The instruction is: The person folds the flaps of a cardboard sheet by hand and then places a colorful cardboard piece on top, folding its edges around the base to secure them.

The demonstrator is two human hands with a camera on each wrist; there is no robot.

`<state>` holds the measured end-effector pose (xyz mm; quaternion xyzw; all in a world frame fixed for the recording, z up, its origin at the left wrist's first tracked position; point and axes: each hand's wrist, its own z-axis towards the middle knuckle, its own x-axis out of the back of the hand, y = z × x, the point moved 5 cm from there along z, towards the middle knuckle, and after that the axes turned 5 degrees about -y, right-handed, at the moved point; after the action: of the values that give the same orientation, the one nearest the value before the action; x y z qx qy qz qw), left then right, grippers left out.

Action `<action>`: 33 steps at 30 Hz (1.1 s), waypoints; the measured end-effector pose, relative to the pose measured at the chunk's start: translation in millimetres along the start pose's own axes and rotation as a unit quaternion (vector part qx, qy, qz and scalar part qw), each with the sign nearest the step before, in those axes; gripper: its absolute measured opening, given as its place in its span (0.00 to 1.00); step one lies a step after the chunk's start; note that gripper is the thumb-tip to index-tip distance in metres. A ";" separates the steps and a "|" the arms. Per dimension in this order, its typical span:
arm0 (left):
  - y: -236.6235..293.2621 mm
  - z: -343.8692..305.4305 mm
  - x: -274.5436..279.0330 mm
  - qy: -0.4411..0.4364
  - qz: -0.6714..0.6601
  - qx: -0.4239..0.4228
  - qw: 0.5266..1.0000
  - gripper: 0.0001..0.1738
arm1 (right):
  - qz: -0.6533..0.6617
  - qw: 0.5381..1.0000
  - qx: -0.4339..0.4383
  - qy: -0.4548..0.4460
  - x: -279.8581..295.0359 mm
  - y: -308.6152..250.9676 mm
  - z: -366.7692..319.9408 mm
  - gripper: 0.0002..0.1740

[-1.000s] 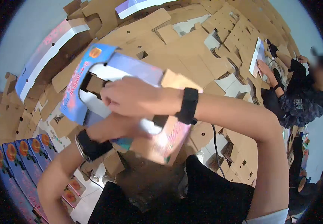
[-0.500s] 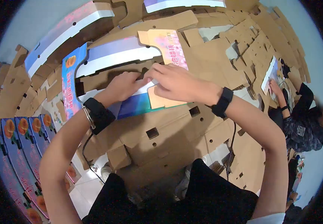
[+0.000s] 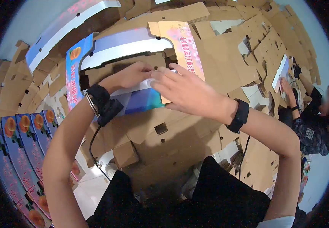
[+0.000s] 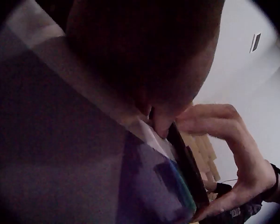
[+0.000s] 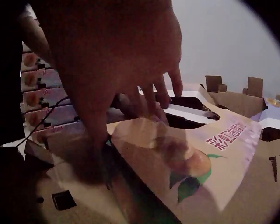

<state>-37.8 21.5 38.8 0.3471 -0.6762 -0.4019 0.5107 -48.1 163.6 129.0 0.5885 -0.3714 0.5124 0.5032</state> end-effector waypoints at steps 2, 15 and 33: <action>0.3 -0.6 -1.0 -0.033 -0.003 0.069 0.997 0.19 | 0.011 1.000 0.023 0.005 -0.3 -6.0 -1.6 0.21; -7.2 5.4 -7.4 -0.054 -0.009 0.050 0.997 0.24 | -0.077 0.990 0.103 -0.058 -9.7 -33.7 9.6 0.05; 4.9 -6.7 -6.3 0.030 0.077 0.061 0.995 0.28 | 0.038 0.988 0.080 -0.129 -13.4 -39.2 5.7 0.08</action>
<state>-30.1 27.9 41.6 0.3366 -0.7085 -0.3090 0.5379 -12.1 165.5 107.9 0.6735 -0.4133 0.4786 0.3828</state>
